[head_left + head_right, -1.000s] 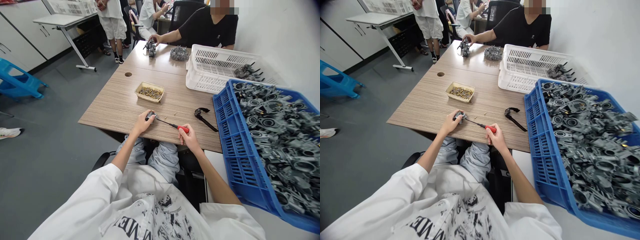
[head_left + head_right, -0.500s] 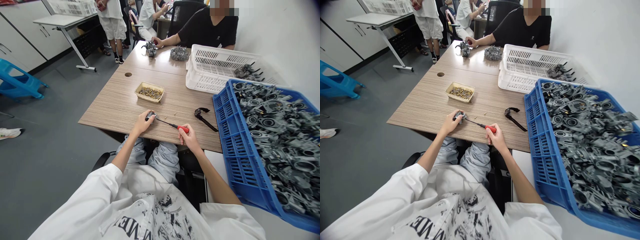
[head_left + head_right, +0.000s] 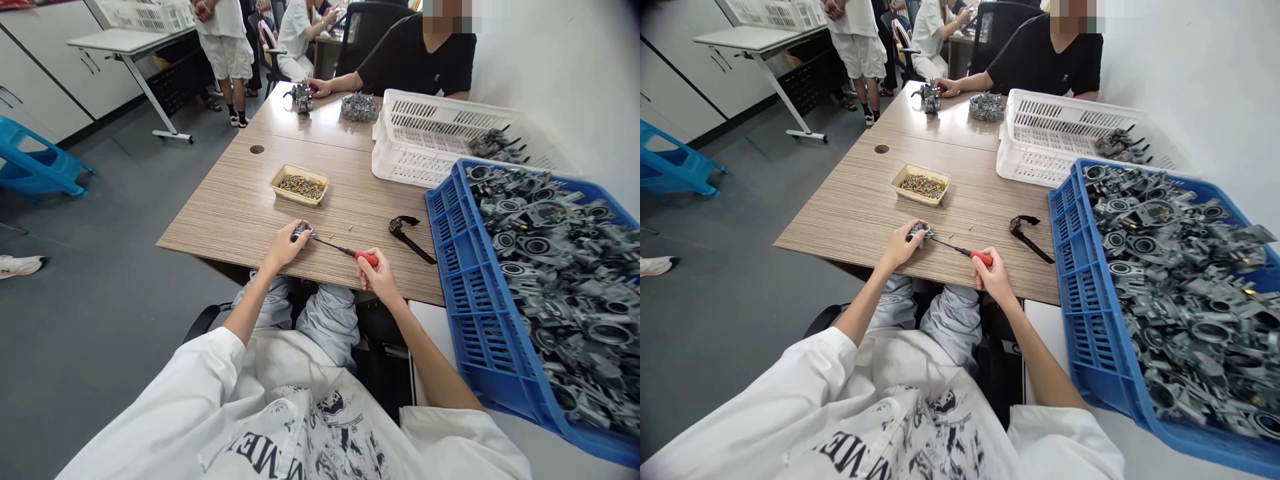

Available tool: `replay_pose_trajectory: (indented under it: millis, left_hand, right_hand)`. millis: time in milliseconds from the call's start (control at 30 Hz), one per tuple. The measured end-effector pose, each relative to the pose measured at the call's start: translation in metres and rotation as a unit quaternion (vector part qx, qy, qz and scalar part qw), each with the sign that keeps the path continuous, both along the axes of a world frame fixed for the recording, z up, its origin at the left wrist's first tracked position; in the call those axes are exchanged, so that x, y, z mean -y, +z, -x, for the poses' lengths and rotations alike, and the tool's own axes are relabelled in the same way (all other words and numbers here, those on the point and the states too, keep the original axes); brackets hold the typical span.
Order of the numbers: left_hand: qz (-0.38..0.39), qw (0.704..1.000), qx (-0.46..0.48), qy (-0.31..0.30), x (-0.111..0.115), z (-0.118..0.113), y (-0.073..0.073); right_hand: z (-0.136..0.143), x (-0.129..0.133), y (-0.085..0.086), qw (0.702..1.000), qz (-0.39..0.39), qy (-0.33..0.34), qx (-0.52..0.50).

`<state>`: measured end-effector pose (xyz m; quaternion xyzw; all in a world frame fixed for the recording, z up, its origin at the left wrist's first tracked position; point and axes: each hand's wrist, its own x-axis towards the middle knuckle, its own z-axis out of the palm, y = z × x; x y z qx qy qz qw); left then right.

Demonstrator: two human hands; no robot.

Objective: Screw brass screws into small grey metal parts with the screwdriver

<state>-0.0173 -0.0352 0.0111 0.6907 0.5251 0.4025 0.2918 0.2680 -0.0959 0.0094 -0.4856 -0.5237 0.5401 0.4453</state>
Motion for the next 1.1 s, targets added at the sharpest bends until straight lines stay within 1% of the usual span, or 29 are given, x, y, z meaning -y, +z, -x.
replay_pose_trajectory:
  millis: [467, 1100]
  left_hand:
    - [-0.004, 1.0, 0.006, -0.001, 0.0002, 0.0002, 0.0006]
    - [-0.018, 1.0, 0.008, 0.001, -0.0011, 0.0003, -0.003]
  right_hand:
    - [0.0001, -0.0006, -0.0005, 1.0, -0.001, 0.001, -0.003]
    - [-0.0014, -0.0013, -0.0034, 1.0, 0.0, 0.001, -0.001]
